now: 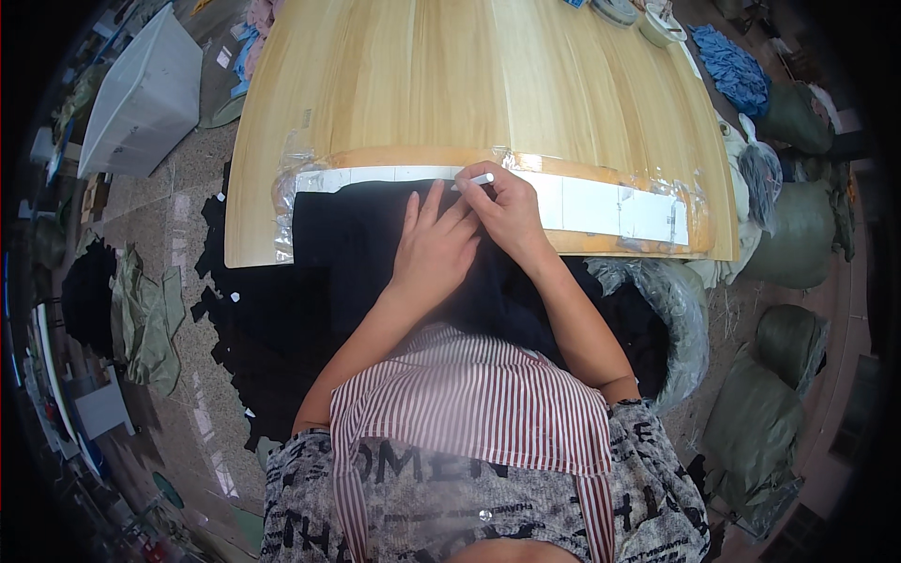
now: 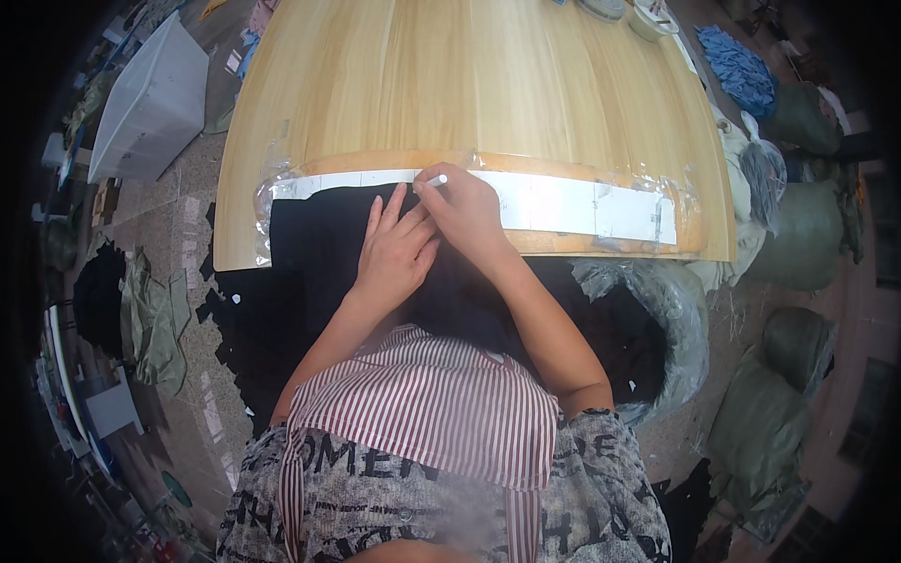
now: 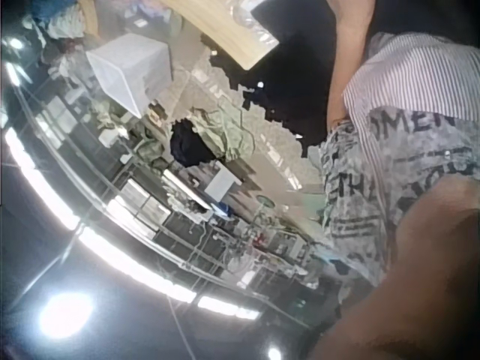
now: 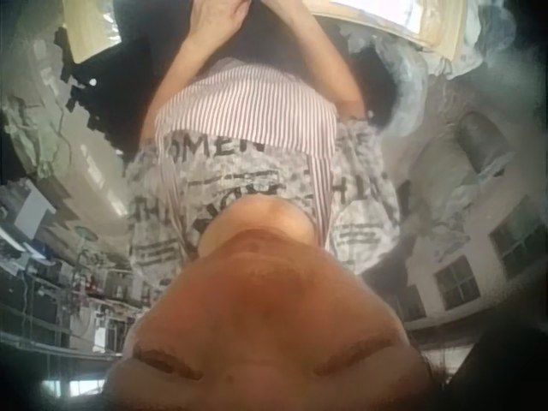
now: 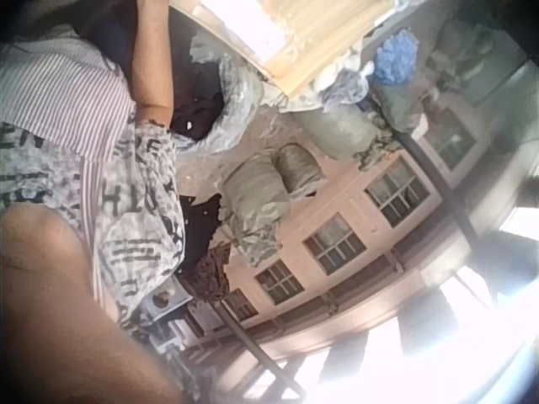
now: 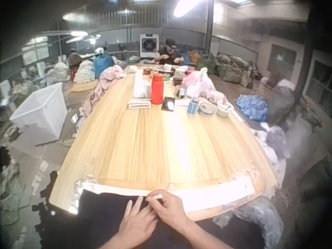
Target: Using a marker to draw guide lines on black fabric garments at a measuring template.
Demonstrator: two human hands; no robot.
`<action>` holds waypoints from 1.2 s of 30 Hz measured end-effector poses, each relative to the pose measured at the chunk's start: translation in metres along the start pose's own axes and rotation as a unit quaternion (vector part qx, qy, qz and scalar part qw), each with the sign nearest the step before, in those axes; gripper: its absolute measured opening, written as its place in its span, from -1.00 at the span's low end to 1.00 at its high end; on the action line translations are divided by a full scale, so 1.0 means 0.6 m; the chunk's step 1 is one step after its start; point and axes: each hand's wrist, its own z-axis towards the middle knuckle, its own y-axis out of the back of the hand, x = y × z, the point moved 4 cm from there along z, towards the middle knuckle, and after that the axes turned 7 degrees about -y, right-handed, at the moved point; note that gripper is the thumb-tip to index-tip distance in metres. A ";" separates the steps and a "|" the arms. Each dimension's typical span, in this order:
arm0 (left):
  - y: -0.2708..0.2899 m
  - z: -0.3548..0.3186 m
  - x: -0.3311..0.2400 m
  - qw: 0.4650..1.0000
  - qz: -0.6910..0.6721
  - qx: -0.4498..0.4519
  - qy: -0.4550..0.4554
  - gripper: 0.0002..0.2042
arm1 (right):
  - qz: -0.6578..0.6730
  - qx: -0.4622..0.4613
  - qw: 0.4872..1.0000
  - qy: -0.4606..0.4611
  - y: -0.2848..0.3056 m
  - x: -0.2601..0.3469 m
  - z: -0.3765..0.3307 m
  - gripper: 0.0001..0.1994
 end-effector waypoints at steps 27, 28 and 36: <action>-0.006 -0.005 0.012 0.995 -0.067 -0.073 -0.004 -0.64 | -0.037 0.155 0.985 0.066 -0.083 0.070 0.031 -0.82; -0.004 -0.004 0.011 0.995 -0.061 -0.079 -0.004 -0.64 | -0.037 0.154 0.985 0.067 -0.084 0.073 0.033 -0.82; 0.006 0.001 0.013 0.995 -0.089 -0.054 -0.002 -0.68 | 0.115 0.046 0.991 -0.050 -0.063 0.051 0.085 -0.72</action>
